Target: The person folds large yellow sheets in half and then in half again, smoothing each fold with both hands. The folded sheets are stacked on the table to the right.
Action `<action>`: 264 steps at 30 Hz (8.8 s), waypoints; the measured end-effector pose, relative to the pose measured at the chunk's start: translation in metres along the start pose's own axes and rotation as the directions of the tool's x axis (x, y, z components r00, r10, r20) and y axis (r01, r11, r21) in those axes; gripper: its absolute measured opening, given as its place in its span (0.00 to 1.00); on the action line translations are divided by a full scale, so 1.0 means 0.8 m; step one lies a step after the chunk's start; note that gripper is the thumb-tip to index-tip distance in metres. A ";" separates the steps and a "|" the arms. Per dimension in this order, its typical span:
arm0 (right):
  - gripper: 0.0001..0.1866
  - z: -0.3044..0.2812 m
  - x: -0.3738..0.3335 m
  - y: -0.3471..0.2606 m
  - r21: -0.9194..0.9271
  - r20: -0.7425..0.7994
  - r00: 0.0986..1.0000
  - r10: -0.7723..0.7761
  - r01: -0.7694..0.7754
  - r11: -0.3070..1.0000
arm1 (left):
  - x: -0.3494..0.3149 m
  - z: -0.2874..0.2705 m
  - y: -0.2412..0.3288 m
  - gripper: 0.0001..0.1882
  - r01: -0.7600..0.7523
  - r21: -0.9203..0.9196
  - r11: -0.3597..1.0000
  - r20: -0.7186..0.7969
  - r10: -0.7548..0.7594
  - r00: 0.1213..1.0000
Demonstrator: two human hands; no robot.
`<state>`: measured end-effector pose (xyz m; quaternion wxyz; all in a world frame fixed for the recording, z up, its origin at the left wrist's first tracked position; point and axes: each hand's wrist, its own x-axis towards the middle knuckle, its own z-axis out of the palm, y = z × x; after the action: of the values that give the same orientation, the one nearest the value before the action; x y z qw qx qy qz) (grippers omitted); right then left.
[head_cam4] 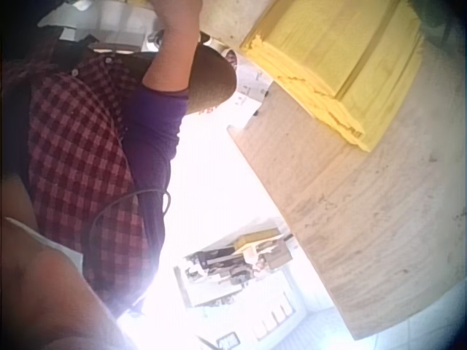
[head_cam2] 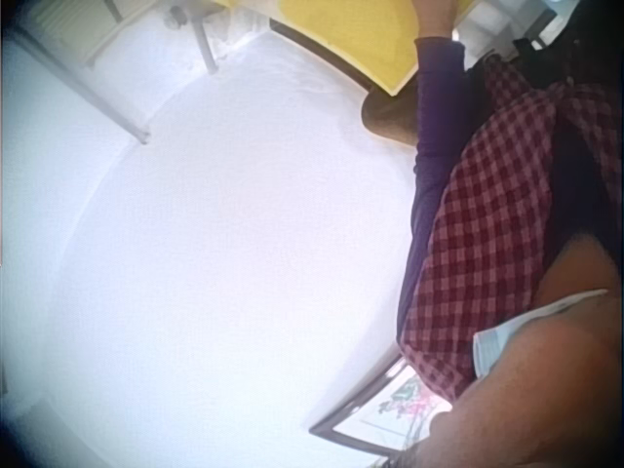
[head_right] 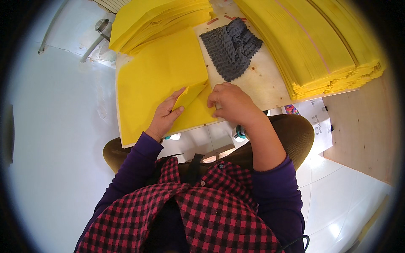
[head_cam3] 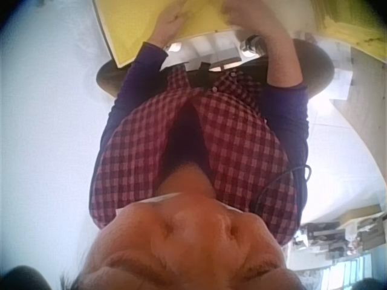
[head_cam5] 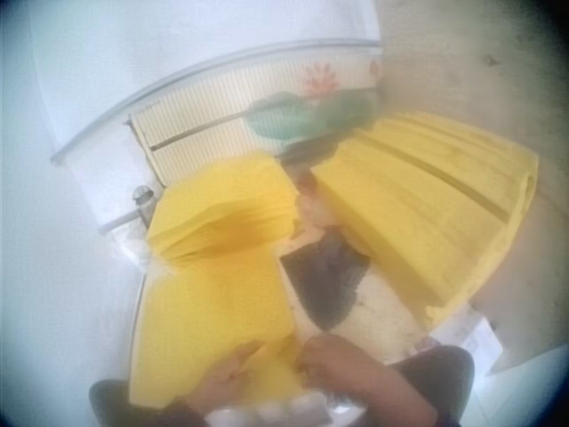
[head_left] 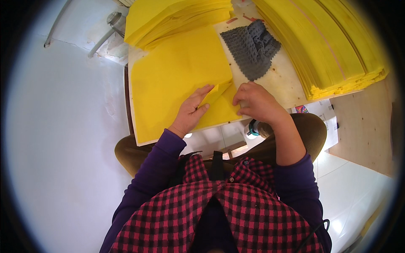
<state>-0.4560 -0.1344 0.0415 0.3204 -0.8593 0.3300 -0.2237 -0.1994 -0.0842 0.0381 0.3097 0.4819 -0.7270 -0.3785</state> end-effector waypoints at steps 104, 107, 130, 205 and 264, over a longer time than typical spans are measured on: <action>0.06 -0.001 0.011 -0.020 0.156 -0.089 0.995 0.037 -0.023 0.987 | 0.002 0.001 0.009 0.31 -0.134 0.212 0.968 0.102 0.115 0.988; 0.05 -0.001 0.010 -0.022 0.220 -0.108 0.993 0.045 -0.020 0.975 | 0.001 0.003 0.006 0.30 -0.129 0.216 0.968 0.093 0.111 0.989; 0.22 0.014 0.015 -0.014 0.022 -0.086 0.995 -0.044 0.046 0.999 | -0.003 0.010 0.000 0.26 -0.152 0.231 0.961 0.010 0.154 0.988; 0.20 0.041 0.030 -0.035 0.074 -0.157 0.965 0.212 -0.202 0.977 | -0.184 -0.229 -0.099 0.20 0.093 0.508 0.856 -0.192 0.008 0.981; 0.19 0.045 0.029 -0.037 -0.087 -0.169 0.984 0.049 -0.064 0.994 | -0.198 -0.220 -0.127 0.12 -0.028 0.179 0.983 -0.236 0.071 0.969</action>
<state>-0.4060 -0.1190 0.0411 0.2580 -0.8417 0.3897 -0.2705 0.0455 -0.0055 0.0301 0.3618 0.5312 -0.7261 -0.2443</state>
